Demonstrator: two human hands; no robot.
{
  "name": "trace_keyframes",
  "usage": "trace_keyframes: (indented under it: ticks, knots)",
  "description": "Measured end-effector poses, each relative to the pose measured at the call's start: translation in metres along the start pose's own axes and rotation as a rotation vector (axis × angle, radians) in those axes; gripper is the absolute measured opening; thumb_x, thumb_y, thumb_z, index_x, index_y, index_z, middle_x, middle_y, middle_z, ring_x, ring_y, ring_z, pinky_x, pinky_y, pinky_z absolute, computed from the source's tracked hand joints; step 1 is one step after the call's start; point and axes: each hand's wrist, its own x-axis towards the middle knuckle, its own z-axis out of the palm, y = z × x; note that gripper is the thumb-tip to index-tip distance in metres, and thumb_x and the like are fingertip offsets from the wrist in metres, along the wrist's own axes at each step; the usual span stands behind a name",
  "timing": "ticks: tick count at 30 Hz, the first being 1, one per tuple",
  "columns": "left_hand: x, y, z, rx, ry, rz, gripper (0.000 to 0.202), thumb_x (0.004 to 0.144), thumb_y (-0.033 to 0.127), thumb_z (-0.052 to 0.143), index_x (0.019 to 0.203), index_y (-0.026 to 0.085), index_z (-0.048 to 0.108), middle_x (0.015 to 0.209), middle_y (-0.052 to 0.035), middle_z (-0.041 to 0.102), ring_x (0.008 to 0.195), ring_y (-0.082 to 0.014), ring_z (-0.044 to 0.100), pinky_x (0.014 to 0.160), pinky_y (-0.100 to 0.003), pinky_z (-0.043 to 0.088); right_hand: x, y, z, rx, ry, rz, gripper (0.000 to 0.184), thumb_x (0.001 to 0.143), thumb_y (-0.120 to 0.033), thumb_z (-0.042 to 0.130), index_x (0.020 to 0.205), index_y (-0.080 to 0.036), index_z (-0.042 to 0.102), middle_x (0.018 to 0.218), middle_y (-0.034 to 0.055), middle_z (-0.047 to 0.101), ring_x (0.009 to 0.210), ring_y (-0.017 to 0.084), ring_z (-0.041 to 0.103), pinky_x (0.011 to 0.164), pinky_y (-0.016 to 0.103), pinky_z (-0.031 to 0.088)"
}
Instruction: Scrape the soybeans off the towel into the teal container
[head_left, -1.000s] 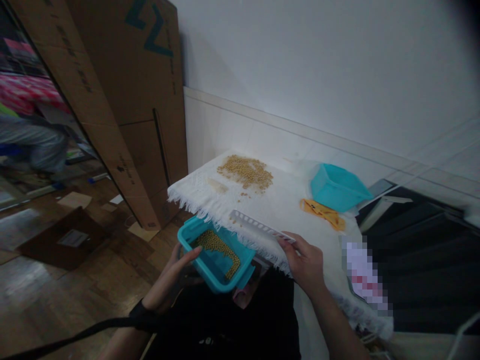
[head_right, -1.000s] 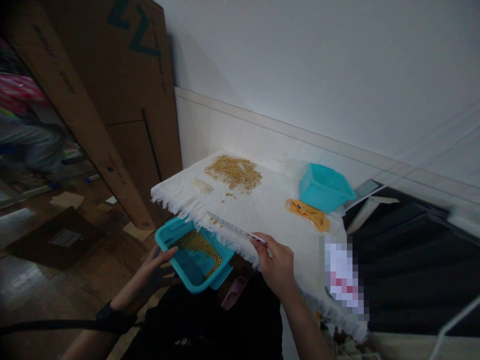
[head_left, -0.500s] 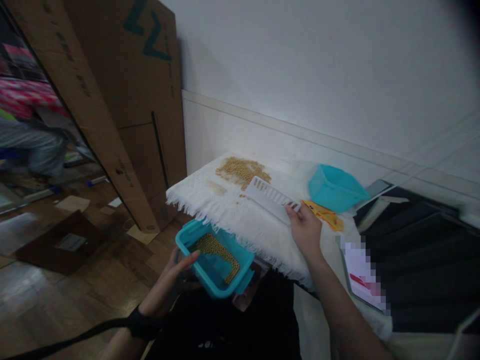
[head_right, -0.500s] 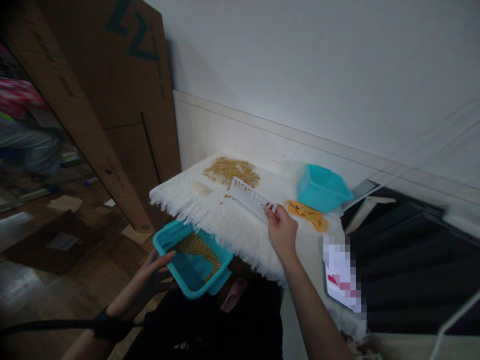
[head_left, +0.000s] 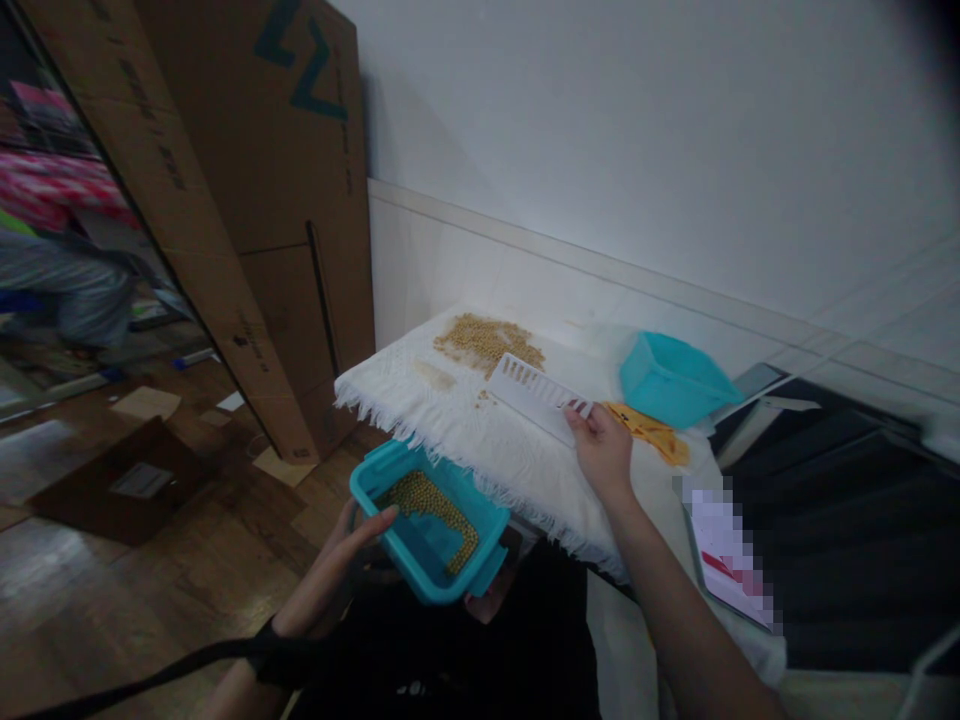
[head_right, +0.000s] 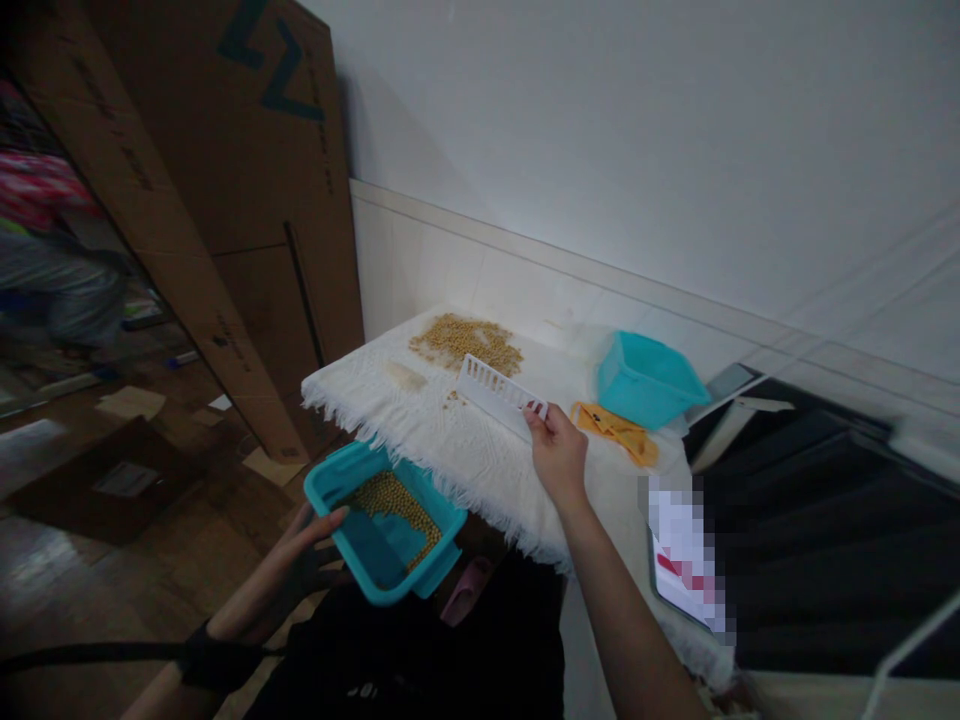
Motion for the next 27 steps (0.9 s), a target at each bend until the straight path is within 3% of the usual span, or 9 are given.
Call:
trace_keyframes:
  ticks: [8,22,27]
  knots:
    - [0.000,0.001,0.002,0.023,-0.007,0.001,0.091,0.075,0.049,0.087,0.151,0.037,0.039,0.142,-0.0168,0.067,0.108,-0.0368,0.077,0.094,-0.057,0.060,-0.011,-0.001,-0.002,-0.003,-0.015,0.019,0.038,0.091,-0.055,0.059,0.070,-0.023,0.059,0.056,-0.0037,0.053,0.058,0.016,0.050,0.056,0.027,0.037]
    - [-0.002,0.003,0.004,0.022,0.010,-0.006,0.094,0.074,0.048,0.089,0.153,0.038,0.038,0.148,-0.0164,0.063,0.111,-0.0363,0.076,0.095,-0.055,0.060,-0.014,-0.003,-0.004,0.066,-0.034,0.057,0.041,0.089,-0.061,0.060,0.075,-0.023,0.065,0.061,-0.0021,0.062,0.059,0.016,0.055,0.056,0.026,0.042]
    - [-0.002,0.004,0.004,0.022,0.013,-0.005,0.095,0.074,0.046,0.089,0.154,0.037,0.038,0.145,-0.0178,0.065,0.109,-0.0379,0.077,0.092,-0.056,0.062,-0.014,-0.004,-0.003,0.058,-0.045,0.058,0.045,0.088,-0.065,0.059,0.072,-0.023,0.062,0.054,-0.0043,0.053,0.054,0.015,0.049,0.052,0.026,0.038]
